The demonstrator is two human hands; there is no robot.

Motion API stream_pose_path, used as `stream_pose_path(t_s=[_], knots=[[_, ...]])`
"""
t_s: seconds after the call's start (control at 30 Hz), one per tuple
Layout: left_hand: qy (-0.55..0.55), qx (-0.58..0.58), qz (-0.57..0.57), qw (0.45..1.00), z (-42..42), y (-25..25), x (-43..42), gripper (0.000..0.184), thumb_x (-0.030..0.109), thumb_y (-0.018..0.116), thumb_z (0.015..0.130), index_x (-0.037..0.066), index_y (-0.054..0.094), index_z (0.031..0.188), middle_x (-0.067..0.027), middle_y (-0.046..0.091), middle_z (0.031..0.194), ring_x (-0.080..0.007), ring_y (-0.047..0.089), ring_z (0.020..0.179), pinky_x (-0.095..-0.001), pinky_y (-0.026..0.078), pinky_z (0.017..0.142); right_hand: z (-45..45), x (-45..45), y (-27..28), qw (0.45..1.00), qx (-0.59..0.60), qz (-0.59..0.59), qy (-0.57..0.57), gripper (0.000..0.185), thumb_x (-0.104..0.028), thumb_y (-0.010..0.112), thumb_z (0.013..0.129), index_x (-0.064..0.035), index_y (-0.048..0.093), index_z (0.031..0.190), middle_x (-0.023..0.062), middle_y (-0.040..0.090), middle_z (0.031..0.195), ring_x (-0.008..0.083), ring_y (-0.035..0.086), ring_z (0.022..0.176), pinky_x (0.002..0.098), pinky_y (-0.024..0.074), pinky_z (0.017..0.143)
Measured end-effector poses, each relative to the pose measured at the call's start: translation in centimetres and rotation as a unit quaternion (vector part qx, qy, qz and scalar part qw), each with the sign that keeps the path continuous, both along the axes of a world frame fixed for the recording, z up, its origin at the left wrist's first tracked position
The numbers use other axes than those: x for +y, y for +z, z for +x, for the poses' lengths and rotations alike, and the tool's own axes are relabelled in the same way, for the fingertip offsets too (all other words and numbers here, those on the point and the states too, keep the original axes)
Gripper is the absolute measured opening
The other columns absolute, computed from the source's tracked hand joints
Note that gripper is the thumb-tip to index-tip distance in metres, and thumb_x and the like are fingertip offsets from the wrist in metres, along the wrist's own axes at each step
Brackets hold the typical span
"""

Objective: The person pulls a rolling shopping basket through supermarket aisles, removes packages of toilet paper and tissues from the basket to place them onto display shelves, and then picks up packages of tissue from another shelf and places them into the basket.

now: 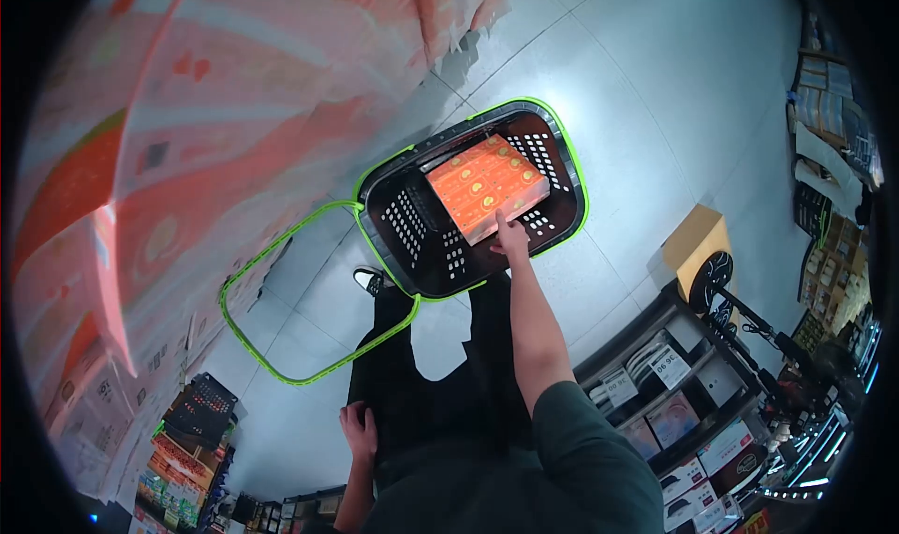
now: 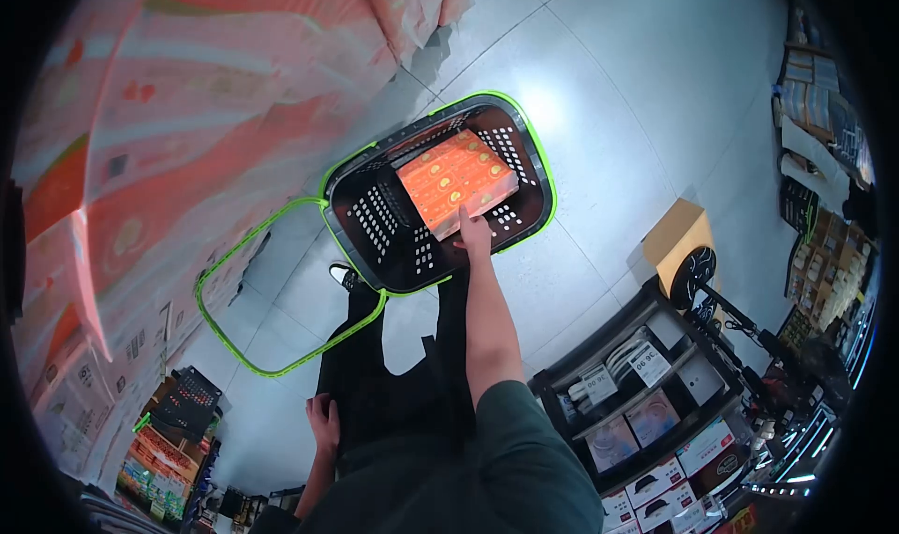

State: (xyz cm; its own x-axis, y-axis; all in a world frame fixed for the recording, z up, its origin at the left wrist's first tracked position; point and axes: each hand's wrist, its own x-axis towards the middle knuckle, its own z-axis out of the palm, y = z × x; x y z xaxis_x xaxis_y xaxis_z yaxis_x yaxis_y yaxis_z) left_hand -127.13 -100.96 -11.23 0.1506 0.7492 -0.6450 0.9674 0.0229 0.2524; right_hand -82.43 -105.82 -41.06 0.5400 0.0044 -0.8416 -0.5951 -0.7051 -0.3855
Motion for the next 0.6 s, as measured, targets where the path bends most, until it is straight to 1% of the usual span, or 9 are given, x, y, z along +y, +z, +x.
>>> stream_pose_path(t_s=[0.07,0.17,0.2,0.27,0.3,0.33,0.43,0.53,0.6], knots=[[-0.013,0.012,0.011,1.000,-0.5,-0.5,-0.3,0.020,0.013,0.057,0.085,0.003,0.056,0.102,-0.0153,0.052,0.099,-0.0334,0.049,0.095,-0.0419,0.039,0.087,0.9,2.7,-1.6,0.990,0.085,-0.085,-0.067,0.058,-0.050,0.063,0.084,0.0046,0.058,0.106,0.0159,0.063,0.091,0.0237,0.066,0.076,0.0355,0.0606,0.056],[0.002,0.019,0.008,1.000,-1.2,-1.0,-0.7,0.022,0.013,0.058,0.084,0.003,0.056,0.103,-0.0156,0.052,0.100,-0.0337,0.048,0.096,-0.0416,0.039,0.087,0.1,1.4,-9.2,0.986,0.152,-0.062,-0.009,0.061,-0.052,0.060,0.085,0.0040,0.058,0.109,0.0161,0.063,0.097,0.0247,0.066,0.078,0.0365,0.0608,0.057],[0.004,0.018,0.011,1.000,-1.4,-0.8,-0.6,0.022,0.014,0.058,0.084,0.003,0.055,0.103,-0.0157,0.052,0.100,-0.0339,0.048,0.096,-0.0418,0.039,0.087,-0.8,1.0,-9.9,0.985,0.158,-0.063,-0.008,0.061,-0.052,0.060,0.085,0.0040,0.058,0.109,0.0161,0.063,0.097,0.0247,0.066,0.078,0.0365,0.0608,0.057],[-0.003,0.019,0.018,1.000,-1.2,-1.0,-0.7,0.022,0.015,0.058,0.084,0.003,0.055,0.103,-0.0156,0.052,0.100,-0.0342,0.048,0.097,-0.0421,0.039,0.087,-1.6,0.9,-10.8,0.996,0.056,-0.074,-0.002,0.058,-0.051,0.058,0.087,0.0031,0.059,0.107,0.0155,0.063,0.094,0.0247,0.066,0.078,0.0368,0.0608,0.057],[-0.008,0.018,0.023,1.000,-1.0,-0.8,-0.7,0.023,0.015,0.058,0.084,0.003,0.055,0.103,-0.0156,0.052,0.100,-0.0344,0.048,0.097,-0.0425,0.038,0.087,-1.7,0.4,-11.0,0.996,0.080,-0.034,-0.029,0.050,-0.046,0.055,0.091,0.0027,0.060,0.103,0.0147,0.063,0.091,0.0234,0.066,0.075,0.0370,0.0607,0.057],[-0.003,0.017,0.028,0.999,-0.9,-0.8,-0.5,0.023,0.015,0.058,0.084,0.003,0.055,0.103,-0.0156,0.052,0.100,-0.0344,0.048,0.097,-0.0425,0.038,0.087,-1.8,0.2,-11.1,0.996,0.079,-0.029,-0.024,0.050,-0.046,0.055,0.091,0.0027,0.060,0.103,0.0147,0.063,0.091,0.0234,0.066,0.075,0.0370,0.0607,0.057],[0.017,0.018,0.022,0.999,-0.8,-0.4,-0.7,0.023,0.016,0.058,0.084,0.003,0.055,0.103,-0.0156,0.052,0.099,-0.0347,0.048,0.097,-0.0431,0.038,0.088,-2.4,-1.3,-9.7,0.998,0.024,0.032,-0.042,0.045,-0.042,0.054,0.093,0.0025,0.060,0.097,0.0144,0.063,0.085,0.0216,0.066,0.071,0.0361,0.0604,0.057],[0.016,0.006,0.037,0.999,-0.9,-0.2,-0.8,0.023,0.016,0.058,0.083,0.003,0.056,0.102,-0.0159,0.053,0.098,-0.0349,0.048,0.096,-0.0431,0.039,0.087,-1.2,-1.4,-7.2,0.997,0.013,0.056,-0.045,0.041,-0.039,0.052,0.094,0.0019,0.060,0.095,0.0114,0.063,0.077,0.0188,0.064,0.064,0.0331,0.0585,0.053],[0.010,-0.014,0.040,0.999,-0.8,0.2,-0.7,0.023,0.015,0.058,0.083,0.003,0.056,0.102,-0.0161,0.053,0.097,-0.0349,0.049,0.096,-0.0429,0.039,0.087,0.6,0.2,-3.3,0.991,-0.005,0.119,-0.060,0.040,-0.033,0.050,0.096,0.0044,0.058,0.085,0.0100,0.062,0.067,0.0165,0.061,0.053,0.0312,0.0557,0.047]])
